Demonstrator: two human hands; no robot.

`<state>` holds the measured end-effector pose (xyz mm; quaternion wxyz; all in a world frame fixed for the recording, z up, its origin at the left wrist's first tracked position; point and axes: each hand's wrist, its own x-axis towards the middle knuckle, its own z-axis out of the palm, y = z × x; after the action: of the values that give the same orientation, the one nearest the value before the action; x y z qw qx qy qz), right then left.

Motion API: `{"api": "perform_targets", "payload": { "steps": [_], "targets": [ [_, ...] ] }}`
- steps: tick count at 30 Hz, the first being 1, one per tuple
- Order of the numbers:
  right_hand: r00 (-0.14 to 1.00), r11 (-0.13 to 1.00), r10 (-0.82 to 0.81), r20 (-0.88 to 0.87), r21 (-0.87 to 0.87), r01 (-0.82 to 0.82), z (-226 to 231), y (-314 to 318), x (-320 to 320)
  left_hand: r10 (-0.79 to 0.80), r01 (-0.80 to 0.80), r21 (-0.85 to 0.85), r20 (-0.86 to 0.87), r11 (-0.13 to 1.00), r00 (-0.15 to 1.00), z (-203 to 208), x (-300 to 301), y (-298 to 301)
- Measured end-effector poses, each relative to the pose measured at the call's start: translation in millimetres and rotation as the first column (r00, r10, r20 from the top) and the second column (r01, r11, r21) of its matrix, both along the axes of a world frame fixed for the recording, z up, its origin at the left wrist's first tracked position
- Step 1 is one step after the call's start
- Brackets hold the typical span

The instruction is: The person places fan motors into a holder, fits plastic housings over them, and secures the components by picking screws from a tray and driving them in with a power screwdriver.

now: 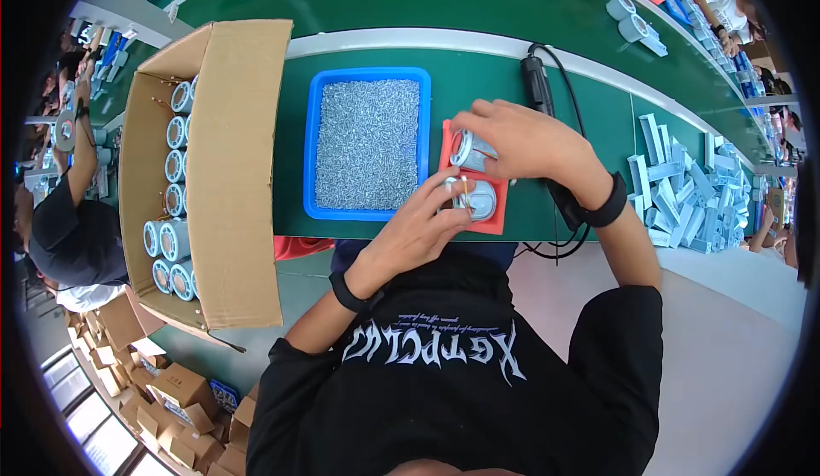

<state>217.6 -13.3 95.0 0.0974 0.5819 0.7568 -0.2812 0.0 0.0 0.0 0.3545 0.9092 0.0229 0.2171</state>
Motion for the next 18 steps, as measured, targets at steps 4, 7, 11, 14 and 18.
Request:
{"api": "perform_targets", "payload": {
  "steps": [4,7,11,14,18],
  "targets": [
    [0.978,0.98,-0.18,-0.106,0.07,0.188,2.8,-7.7,-3.1,0.139,-0.079,-0.298,0.186,0.951,0.973,-12.8,0.8,-6.6],
    [0.81,0.898,-0.411,-0.417,-0.035,0.438,3.9,-17.4,14.8,0.186,-0.091,-0.403,0.204,0.911,0.961,-4.8,9.6,-6.7],
    [0.763,0.894,-0.348,-0.545,0.053,0.445,-25.5,-48.9,28.1,0.132,-0.132,-0.36,-0.025,0.924,0.991,2.1,6.2,-5.6],
    [0.824,0.854,-0.306,-0.476,0.246,0.459,-30.2,-56.0,6.2,0.104,-0.11,-0.237,-0.036,0.965,0.994,13.1,6.0,1.6],
    [0.862,0.8,-0.345,-0.371,0.365,0.477,-35.9,-50.5,-14.2,0.038,-0.04,-0.169,-0.02,0.985,0.999,22.8,9.2,14.1]
  ]
}}
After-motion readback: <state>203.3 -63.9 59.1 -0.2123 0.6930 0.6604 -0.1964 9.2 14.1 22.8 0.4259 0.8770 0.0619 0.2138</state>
